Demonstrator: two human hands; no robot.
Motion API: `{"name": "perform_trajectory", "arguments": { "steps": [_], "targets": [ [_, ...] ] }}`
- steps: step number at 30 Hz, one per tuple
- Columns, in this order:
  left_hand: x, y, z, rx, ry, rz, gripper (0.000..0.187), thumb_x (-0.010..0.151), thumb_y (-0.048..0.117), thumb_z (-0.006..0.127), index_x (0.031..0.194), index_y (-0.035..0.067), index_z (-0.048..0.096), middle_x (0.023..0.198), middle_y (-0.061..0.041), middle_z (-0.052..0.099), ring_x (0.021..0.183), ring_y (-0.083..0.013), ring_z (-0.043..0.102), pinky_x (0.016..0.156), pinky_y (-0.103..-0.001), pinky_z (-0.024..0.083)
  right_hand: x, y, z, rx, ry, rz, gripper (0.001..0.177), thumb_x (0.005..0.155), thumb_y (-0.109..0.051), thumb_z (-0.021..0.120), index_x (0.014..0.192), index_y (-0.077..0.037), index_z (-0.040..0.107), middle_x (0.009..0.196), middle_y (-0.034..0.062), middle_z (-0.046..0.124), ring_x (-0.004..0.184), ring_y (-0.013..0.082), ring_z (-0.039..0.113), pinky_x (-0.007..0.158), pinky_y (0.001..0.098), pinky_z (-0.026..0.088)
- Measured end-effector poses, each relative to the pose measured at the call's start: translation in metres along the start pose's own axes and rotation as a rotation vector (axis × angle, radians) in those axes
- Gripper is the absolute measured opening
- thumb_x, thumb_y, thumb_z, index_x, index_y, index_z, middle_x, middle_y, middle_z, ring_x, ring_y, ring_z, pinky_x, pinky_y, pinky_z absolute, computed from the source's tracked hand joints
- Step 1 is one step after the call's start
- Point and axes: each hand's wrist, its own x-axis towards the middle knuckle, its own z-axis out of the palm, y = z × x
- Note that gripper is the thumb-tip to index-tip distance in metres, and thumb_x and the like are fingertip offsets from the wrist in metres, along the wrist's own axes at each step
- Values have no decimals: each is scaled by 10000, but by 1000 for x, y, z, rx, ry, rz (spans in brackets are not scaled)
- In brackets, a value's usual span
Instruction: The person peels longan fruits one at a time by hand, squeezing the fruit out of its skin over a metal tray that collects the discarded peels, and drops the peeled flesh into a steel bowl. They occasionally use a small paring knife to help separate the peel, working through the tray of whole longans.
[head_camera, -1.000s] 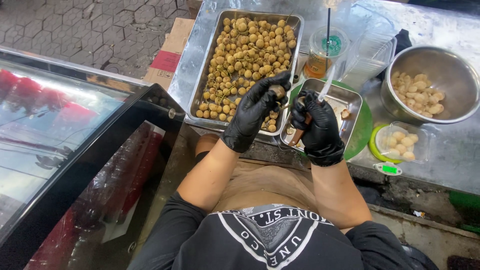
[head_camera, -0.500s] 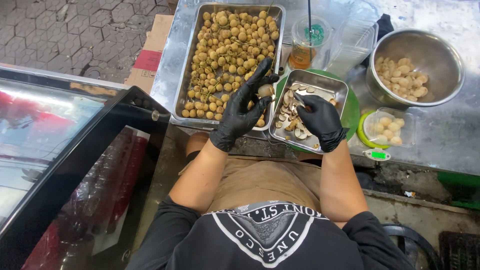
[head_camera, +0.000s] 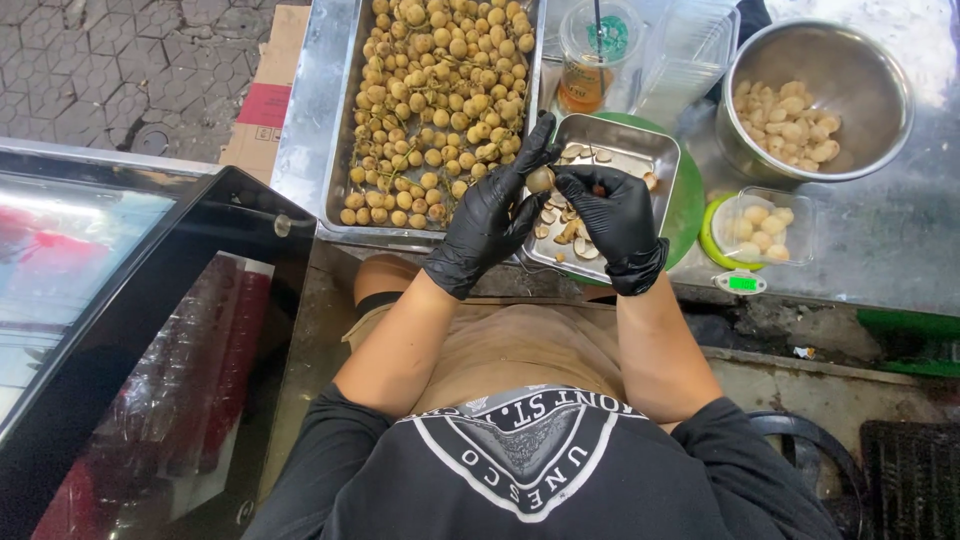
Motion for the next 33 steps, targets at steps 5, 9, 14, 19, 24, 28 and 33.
{"name": "perform_trajectory", "arguments": {
  "steps": [5,9,14,19,24,28,33],
  "targets": [
    [1,-9,5,43,55,186,747,1021,-21,636,1649,172,280,1506,-108,612,1321,-235,673,1032,-330,574,2,8,-3,18,-25,-14,204,946,-45,763,1132,32,730,1022,60,755,914,60,677,846,235,567],
    [-5,-29,13,-253,-29,-13,504,1053,-31,568,1535,103,501,1530,-115,620,1296,-215,669,975,-333,586,4,26,-2,-34,-6,-34,143,994,-58,739,1108,29,736,928,15,716,824,41,603,739,210,512],
    [-4,-40,30,-892,107,-64,403,1133,74,515,1527,3,471,1529,-123,549,1418,-198,537,1222,-348,445,4,19,7,368,14,261,165,996,-100,712,1122,6,697,756,-42,573,603,26,445,528,199,344],
    [-2,-42,33,-1226,168,-278,455,1125,147,512,1555,9,455,1414,-128,608,1225,-159,610,1051,-279,503,4,26,10,568,-31,371,180,997,-126,686,1129,-10,648,725,-43,512,584,41,413,508,207,332],
    [7,-73,46,-1323,347,-349,486,1097,167,558,1553,29,467,1316,-16,640,854,-37,527,742,-175,438,-1,24,4,661,-73,289,160,997,-116,680,1118,-27,625,796,-40,528,652,59,450,561,221,372],
    [14,-73,41,-1344,398,-394,514,1114,182,573,1601,90,442,1161,42,561,831,-15,512,678,-159,405,-3,26,-19,496,-70,213,129,1000,-112,689,1087,-34,635,781,-38,546,639,48,442,569,214,374],
    [21,-48,28,-1612,167,-306,500,1126,280,539,1569,67,444,1379,-2,642,790,6,526,671,-120,428,-3,17,-37,-586,156,-22,177,943,-183,796,944,-25,717,819,82,654,705,153,601,688,314,507]
  ]
}}
